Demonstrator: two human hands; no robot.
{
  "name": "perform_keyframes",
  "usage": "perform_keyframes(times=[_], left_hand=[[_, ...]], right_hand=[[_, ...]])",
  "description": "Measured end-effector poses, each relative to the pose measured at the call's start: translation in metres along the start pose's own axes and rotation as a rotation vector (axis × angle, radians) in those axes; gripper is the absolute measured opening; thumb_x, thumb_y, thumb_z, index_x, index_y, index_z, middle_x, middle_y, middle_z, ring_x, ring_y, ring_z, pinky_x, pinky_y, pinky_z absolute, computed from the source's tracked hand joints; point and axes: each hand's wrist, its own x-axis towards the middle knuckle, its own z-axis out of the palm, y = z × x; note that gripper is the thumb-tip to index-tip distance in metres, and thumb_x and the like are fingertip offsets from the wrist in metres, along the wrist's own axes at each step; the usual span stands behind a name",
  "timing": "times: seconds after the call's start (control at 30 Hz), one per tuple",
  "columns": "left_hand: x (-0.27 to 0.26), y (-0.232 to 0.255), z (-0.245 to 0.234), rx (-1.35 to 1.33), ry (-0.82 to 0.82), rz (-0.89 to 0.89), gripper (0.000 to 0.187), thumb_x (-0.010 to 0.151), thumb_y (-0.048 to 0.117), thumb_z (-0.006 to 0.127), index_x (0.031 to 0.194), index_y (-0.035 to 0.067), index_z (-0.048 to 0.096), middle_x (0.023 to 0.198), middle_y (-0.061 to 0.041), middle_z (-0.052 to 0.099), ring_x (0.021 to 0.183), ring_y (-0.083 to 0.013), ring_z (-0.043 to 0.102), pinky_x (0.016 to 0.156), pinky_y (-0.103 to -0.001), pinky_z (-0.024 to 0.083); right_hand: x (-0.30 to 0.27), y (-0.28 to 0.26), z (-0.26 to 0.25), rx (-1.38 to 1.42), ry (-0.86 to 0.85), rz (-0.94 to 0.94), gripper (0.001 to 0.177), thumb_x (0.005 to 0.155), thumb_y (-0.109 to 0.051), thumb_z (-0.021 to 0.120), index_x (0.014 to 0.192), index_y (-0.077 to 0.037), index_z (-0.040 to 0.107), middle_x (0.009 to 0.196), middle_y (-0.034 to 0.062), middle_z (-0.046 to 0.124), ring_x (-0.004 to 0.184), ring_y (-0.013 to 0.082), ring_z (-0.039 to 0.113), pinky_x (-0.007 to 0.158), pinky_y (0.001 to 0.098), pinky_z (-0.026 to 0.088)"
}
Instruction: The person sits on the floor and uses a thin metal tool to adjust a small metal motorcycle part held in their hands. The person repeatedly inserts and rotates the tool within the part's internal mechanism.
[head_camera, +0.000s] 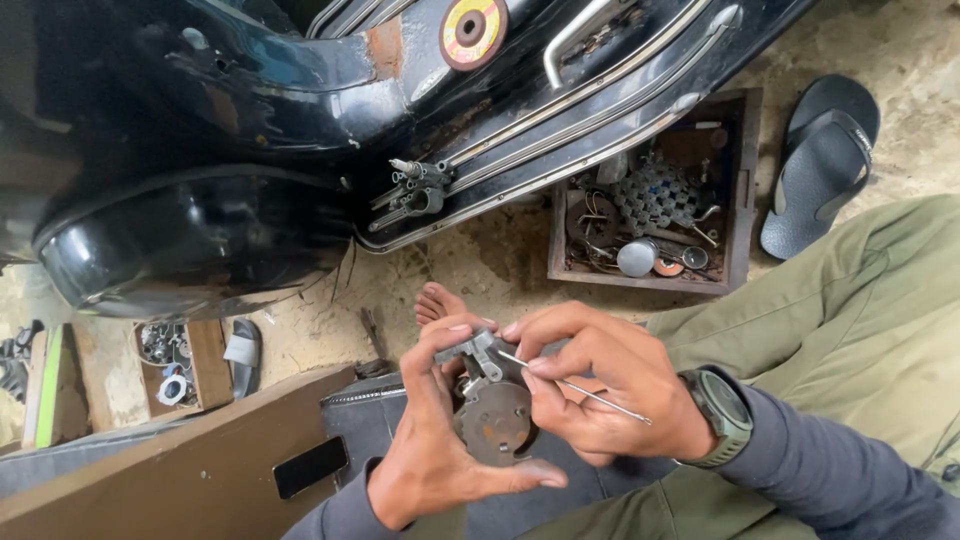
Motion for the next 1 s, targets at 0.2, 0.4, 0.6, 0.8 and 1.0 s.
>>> perform_keyframes(times=[0.2,0.4,0.6,0.8,1.0], left_hand=[[-0.007,0.022,0.005,0.101,0.089,0.104,0.103,0.07,0.045,0.09,0.141,0.013,0.023,0.139,-0.026,0.043,0.139,-0.033,0.048,0.104,-0.044,0.057],[-0.011,0.029,0.004,0.141,0.068,0.18,0.104,0.071,0.044,0.09,0.145,0.014,0.024,0.143,-0.025,0.038,0.142,-0.0393,0.047,0.123,-0.054,0.045],[0.001,0.021,0.011,0.147,0.046,0.263,0.103,0.07,0.044,0.091,0.142,0.015,0.024,0.139,-0.029,0.041,0.138,-0.0355,0.047,0.128,-0.061,0.035],[-0.006,0.005,0.013,0.055,0.015,0.136,0.106,0.07,0.036,0.092,0.144,0.011,0.02,0.139,-0.027,0.051,0.139,-0.0382,0.053,0.132,-0.059,0.02],[-0.02,0.0,0.01,0.017,0.013,-0.014,0.107,0.065,0.036,0.095,0.141,0.013,0.023,0.158,-0.032,0.034,0.134,-0.0332,0.062,0.104,-0.036,0.052]], right_hand=[[0.003,-0.018,0.005,0.074,0.074,0.038,0.016,0.091,-0.001,0.059,0.09,-0.008,0.044,0.086,0.0138,0.06,0.092,0.0319,0.078,0.078,0.034,0.064],[0.0,-0.027,0.002,0.08,0.061,0.006,0.012,0.089,0.002,0.064,0.092,-0.003,0.053,0.091,0.0163,0.065,0.091,0.0334,0.078,0.079,0.0367,0.065],[0.002,-0.024,-0.001,0.121,0.124,-0.007,0.014,0.095,-0.009,0.055,0.085,-0.007,0.046,0.084,0.0111,0.06,0.087,0.0323,0.076,0.075,0.0358,0.061],[-0.009,-0.012,-0.005,0.053,0.07,0.047,0.013,0.092,0.0,0.061,0.094,-0.005,0.049,0.09,0.0174,0.063,0.092,0.032,0.076,0.08,0.0375,0.064],[-0.016,-0.009,0.005,0.053,0.062,0.067,0.01,0.092,-0.002,0.061,0.093,-0.004,0.051,0.093,0.0163,0.064,0.092,0.0318,0.077,0.078,0.0359,0.062]])
